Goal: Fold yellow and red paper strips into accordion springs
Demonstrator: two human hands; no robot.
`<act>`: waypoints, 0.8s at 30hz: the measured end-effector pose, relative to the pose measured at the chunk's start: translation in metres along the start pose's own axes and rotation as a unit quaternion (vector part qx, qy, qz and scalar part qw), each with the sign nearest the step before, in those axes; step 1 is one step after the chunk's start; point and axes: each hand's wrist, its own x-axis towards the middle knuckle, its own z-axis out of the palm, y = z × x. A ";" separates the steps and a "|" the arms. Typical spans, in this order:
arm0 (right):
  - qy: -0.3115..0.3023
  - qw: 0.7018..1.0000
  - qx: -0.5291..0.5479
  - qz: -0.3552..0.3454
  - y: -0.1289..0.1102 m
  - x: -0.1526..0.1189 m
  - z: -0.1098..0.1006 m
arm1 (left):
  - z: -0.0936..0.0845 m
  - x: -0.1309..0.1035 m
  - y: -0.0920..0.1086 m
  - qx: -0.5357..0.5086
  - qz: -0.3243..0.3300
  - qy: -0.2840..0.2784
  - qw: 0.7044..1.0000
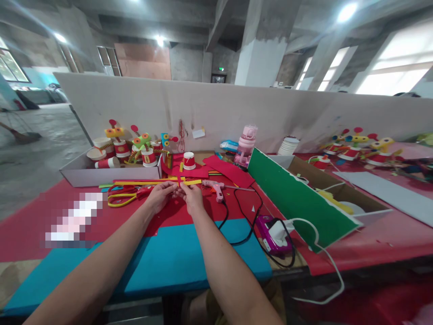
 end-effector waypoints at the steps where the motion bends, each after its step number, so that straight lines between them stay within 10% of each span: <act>1: 0.004 1.000 0.005 0.004 0.000 0.000 0.000 | -0.001 0.000 0.000 -0.002 -0.003 -0.002 1.000; 24: -0.008 1.000 -0.004 0.011 -0.008 -0.006 0.002 | 0.000 0.000 -0.001 0.026 0.016 0.018 0.999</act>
